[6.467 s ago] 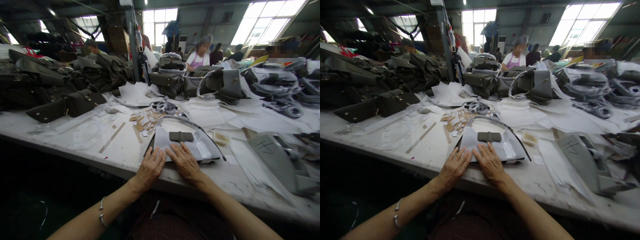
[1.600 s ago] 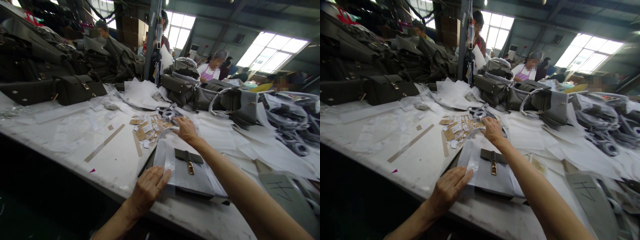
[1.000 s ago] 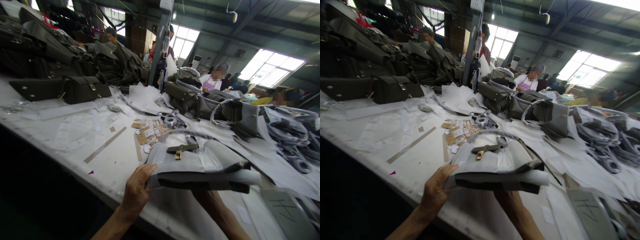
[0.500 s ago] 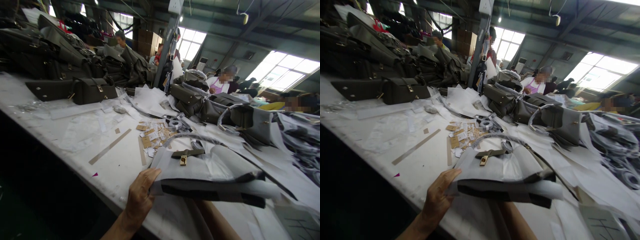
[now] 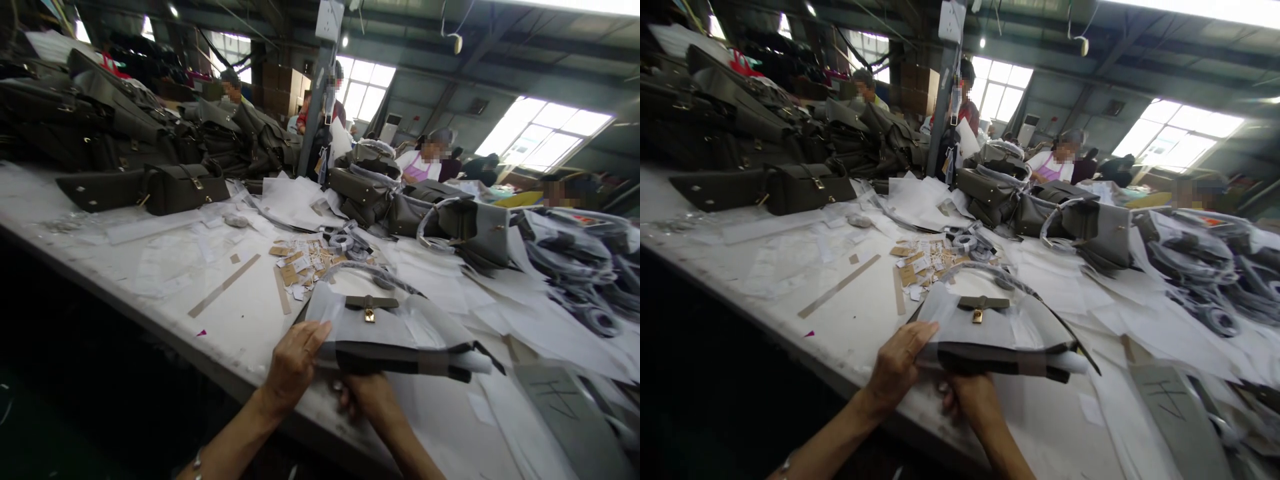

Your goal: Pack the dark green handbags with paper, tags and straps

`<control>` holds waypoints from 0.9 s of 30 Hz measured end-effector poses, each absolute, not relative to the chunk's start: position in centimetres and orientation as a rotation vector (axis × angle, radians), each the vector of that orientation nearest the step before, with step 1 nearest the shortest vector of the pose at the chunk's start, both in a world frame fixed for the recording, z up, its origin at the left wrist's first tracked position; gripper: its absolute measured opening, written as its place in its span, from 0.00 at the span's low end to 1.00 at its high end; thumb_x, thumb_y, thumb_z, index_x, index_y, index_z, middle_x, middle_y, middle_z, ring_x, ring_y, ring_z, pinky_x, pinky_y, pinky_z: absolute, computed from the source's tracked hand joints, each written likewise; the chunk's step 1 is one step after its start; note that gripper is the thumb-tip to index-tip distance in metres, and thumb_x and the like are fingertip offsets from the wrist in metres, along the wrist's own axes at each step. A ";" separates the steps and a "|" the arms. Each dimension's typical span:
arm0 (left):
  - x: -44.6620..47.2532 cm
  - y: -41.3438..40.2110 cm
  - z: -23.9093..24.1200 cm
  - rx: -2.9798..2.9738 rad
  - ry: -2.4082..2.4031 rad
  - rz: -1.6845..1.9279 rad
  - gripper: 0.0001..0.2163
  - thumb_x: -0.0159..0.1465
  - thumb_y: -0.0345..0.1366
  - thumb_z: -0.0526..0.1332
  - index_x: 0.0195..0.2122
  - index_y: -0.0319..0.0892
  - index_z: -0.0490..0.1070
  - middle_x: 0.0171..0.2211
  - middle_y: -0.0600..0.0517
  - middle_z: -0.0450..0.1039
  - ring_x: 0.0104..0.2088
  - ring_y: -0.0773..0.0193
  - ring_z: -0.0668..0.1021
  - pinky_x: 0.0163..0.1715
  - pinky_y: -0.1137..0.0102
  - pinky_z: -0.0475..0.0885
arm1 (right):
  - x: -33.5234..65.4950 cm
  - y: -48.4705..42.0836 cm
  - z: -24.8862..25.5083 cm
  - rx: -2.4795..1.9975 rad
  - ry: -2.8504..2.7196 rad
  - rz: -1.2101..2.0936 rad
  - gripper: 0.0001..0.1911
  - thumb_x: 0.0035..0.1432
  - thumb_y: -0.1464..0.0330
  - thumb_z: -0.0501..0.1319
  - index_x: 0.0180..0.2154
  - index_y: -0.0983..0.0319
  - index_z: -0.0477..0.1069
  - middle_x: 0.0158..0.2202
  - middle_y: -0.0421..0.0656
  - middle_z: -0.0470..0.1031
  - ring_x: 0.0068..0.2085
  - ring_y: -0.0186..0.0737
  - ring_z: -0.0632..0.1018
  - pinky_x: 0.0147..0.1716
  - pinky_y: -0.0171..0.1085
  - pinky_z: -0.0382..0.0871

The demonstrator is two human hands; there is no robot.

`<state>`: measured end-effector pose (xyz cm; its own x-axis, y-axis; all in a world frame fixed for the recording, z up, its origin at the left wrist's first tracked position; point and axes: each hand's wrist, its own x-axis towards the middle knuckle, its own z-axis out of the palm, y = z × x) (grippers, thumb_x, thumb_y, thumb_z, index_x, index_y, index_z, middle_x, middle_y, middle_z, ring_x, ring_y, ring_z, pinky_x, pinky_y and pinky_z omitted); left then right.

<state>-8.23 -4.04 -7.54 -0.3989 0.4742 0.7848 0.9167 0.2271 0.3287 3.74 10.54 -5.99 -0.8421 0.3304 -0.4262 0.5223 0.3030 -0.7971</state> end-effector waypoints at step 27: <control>-7.4 -4.2 -8.3 -1.637 -1.935 -0.721 0.17 0.68 0.27 0.50 0.56 0.40 0.69 0.50 0.45 0.76 0.53 0.57 0.75 0.53 0.60 0.74 | 7.2 2.9 -7.5 0.850 1.938 -2.080 0.24 0.47 0.46 0.62 0.28 0.61 0.63 0.20 0.38 0.73 0.16 0.31 0.72 0.11 0.27 0.58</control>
<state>-7.39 -4.15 -8.27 -0.1511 0.7226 0.6745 0.9878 0.1363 0.0752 7.20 2.89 -7.50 -0.8219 0.2501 -0.5118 0.4930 -0.1380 -0.8590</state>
